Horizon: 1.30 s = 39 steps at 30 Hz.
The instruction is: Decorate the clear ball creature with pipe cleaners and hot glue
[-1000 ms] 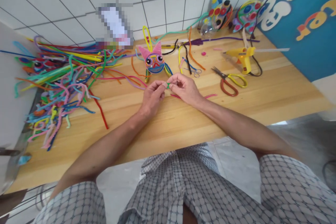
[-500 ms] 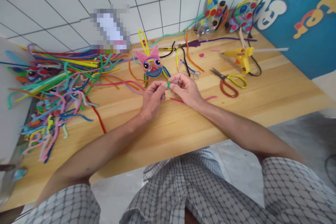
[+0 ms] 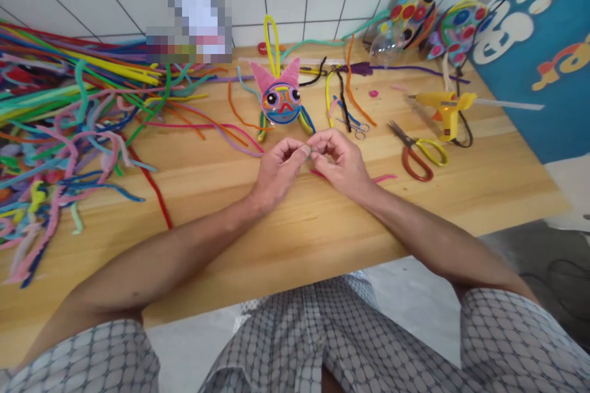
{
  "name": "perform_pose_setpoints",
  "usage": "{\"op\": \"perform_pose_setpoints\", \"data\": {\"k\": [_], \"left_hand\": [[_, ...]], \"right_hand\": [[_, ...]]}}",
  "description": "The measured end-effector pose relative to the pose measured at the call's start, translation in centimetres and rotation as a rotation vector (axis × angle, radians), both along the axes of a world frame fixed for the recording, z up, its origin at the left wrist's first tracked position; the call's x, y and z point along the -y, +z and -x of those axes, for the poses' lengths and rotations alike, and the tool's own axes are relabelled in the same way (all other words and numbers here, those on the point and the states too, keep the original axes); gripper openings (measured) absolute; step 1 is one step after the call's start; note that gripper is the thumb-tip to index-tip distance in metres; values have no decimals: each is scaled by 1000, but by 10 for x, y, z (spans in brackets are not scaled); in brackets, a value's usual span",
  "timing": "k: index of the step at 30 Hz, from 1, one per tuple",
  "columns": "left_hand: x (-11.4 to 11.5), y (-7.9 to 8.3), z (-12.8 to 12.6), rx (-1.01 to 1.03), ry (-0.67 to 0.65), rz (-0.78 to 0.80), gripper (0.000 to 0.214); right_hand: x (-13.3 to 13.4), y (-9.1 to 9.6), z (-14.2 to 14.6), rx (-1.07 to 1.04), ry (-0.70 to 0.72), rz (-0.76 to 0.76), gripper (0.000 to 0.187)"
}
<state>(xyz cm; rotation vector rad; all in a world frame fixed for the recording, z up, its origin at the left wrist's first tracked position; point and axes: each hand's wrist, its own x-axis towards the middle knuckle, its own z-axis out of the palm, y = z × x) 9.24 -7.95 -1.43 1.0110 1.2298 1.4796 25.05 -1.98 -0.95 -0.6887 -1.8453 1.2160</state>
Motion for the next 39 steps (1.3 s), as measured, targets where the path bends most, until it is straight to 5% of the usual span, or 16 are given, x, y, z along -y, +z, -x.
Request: {"op": "perform_pose_setpoints", "data": {"k": [10, 39], "left_hand": [[3, 4, 0, -135, -30, -37, 23], [-2, -1, 2, -52, -123, 2, 18]], "right_hand": [[-4, 2, -5, -10, -65, -18, 18], [-9, -10, 2, -8, -77, 69, 25]]}}
